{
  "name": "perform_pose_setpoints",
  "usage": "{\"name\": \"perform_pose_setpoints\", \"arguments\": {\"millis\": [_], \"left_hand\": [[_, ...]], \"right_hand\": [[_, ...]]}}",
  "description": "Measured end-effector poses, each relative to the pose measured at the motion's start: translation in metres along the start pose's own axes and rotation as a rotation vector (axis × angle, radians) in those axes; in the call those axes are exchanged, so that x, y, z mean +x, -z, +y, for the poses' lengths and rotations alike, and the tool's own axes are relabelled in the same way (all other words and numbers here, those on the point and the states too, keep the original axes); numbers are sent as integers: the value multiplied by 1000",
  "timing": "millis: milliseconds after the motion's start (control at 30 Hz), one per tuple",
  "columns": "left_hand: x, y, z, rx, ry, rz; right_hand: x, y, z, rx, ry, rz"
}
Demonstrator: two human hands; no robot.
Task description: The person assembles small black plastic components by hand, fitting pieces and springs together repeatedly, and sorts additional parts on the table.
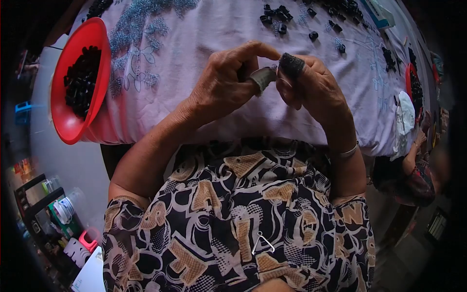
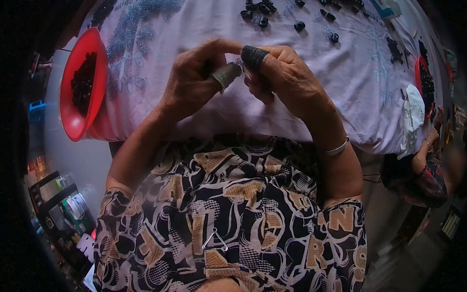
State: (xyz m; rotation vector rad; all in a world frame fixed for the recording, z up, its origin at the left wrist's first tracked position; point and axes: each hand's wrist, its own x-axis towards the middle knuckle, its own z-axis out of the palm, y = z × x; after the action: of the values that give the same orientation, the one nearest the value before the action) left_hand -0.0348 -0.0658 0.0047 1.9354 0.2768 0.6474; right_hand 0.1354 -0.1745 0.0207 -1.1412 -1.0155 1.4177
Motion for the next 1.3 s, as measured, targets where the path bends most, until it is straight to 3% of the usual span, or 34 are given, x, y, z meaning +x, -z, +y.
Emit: {"name": "perform_pose_setpoints", "arguments": {"millis": [200,367,567,1067,1300], "left_hand": [[1,-1,1,60,-38,66],[1,2,-1,-193,115,-10],[0,3,-1,-261,162,-22],[1,4,-6,-393,168,-49],[2,8,-6,-290,127,20]], "right_hand": [[0,-2,2,28,32,-16],[0,2,1,36,68,8],[-2,2,-2,-14,34,2],[-1,5,2,-51,52,42],[-1,8,-6,-126,58,45]]}}
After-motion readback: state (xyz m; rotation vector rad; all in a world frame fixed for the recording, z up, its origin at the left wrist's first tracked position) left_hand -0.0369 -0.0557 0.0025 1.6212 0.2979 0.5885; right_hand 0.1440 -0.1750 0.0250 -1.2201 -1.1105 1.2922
